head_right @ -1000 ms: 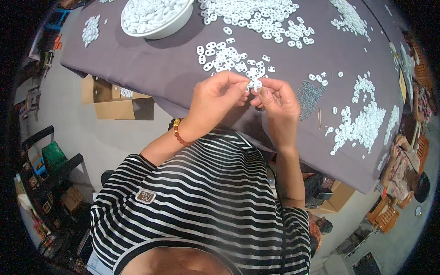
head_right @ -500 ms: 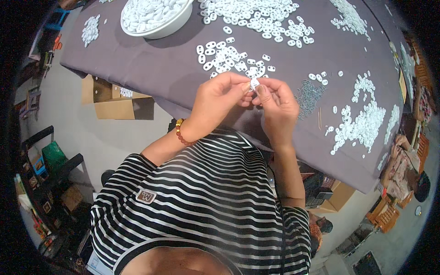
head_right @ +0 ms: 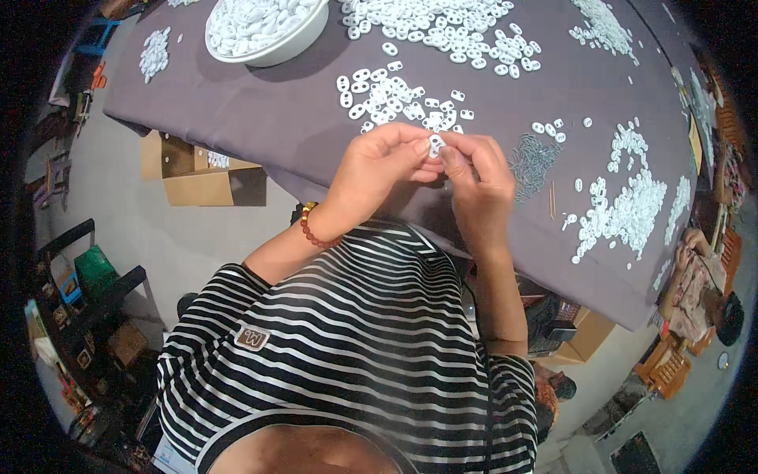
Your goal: The person assembles plastic components by picking up plastic pieces from the table and inserting metal pins into them by hand.
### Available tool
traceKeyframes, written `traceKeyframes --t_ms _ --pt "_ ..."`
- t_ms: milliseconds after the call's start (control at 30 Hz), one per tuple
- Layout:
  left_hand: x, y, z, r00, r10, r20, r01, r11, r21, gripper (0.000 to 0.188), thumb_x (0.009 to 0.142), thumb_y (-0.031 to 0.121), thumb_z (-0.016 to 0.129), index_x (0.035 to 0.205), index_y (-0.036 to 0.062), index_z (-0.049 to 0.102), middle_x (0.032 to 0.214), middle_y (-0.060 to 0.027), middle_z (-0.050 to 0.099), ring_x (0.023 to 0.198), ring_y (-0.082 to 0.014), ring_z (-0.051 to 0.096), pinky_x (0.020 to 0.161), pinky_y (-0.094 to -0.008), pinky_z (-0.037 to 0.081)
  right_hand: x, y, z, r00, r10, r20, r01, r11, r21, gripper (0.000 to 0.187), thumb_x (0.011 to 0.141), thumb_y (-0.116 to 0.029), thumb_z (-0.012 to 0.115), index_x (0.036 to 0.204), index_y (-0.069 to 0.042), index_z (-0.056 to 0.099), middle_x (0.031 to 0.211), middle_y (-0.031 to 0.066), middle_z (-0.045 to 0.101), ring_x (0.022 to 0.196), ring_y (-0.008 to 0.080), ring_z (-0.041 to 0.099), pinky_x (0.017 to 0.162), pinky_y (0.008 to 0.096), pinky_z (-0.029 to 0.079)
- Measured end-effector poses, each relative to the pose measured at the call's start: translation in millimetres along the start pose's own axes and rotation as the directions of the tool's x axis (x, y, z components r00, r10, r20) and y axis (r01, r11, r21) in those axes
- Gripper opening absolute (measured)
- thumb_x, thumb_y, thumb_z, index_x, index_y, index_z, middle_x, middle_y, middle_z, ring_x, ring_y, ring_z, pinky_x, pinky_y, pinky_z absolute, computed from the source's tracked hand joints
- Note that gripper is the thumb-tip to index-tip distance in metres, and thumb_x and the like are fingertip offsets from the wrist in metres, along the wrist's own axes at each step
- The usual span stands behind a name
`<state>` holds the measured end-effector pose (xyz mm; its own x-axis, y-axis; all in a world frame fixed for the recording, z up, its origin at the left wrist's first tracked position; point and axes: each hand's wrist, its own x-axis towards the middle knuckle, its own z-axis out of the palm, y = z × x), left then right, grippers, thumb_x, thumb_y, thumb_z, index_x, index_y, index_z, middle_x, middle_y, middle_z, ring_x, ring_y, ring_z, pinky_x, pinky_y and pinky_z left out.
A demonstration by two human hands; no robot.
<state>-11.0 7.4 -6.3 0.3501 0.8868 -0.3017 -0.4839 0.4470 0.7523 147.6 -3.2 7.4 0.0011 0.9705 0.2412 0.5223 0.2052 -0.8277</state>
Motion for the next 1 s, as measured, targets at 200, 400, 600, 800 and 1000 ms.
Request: traceKeyframes --t_ms 200,400,600,800,1000 --pt "1 -2 -4 0.999 0.033 0.032 -0.033 0.999 0.019 0.023 0.1 0.009 0.052 0.116 -0.0056 0.058 0.101 -0.0097 0.066 0.091 -0.0129 0.066 0.078 -0.0247 0.057 -2 -6 -2 0.996 -0.037 0.076 0.052 0.976 -0.211 0.03 0.079 -0.009 0.072 0.108 -0.005 0.067 0.096 0.0103 0.064 0.089 0.0243 0.059 0.08 0.0356 0.047" --pt "0 0 -1 0.994 0.098 0.056 -0.098 0.995 0.01 0.022 0.1 0.008 0.052 0.118 -0.003 0.057 0.1 -0.0079 0.066 0.089 -0.0112 0.065 0.077 -0.024 0.057 -1 -4 -3 0.985 -0.126 0.117 0.158 0.929 -0.334 0.029 0.082 -0.015 0.07 0.109 -0.009 0.067 0.096 0.0091 0.064 0.091 0.0251 0.059 0.086 0.0382 0.041" --pt "-1 -4 -5 0.99 0.133 0.048 -0.138 0.983 0.119 0.015 0.099 0.009 0.055 0.107 -0.0027 0.059 0.098 -0.0067 0.066 0.086 -0.0091 0.065 0.074 -0.0225 0.057 -2 -4 -2 0.967 -0.21 0.146 0.253 0.867 -0.429 0.027 0.085 -0.02 0.068 0.111 -0.011 0.067 0.096 0.0044 0.067 0.087 0.0205 0.06 0.091 0.0377 0.035" --pt "0 -3 -6 0.983 0.174 0.054 -0.18 0.971 0.158 0.016 0.099 0.009 0.055 0.109 -0.0029 0.059 0.096 -0.0059 0.067 0.085 -0.008 0.065 0.074 -0.0225 0.056 -4 -2 -2 0.961 -0.242 0.134 0.276 0.811 -0.517 0.028 0.086 -0.022 0.068 0.111 -0.011 0.068 0.097 0.0028 0.067 0.087 0.0172 0.06 0.088 0.0373 0.033" --pt "-1 -2 -8 0.981 0.164 0.106 -0.17 0.984 0.047 0.019 0.098 0.007 0.054 0.113 -0.0034 0.06 0.1 -0.0074 0.067 0.087 -0.0105 0.066 0.079 -0.0246 0.056 -3 -1 0 0.944 -0.306 0.122 0.32 0.764 -0.56 0.027 0.085 -0.024 0.068 0.11 -0.012 0.068 0.094 -0.0002 0.067 0.085 0.0146 0.061 0.086 0.0377 0.034"
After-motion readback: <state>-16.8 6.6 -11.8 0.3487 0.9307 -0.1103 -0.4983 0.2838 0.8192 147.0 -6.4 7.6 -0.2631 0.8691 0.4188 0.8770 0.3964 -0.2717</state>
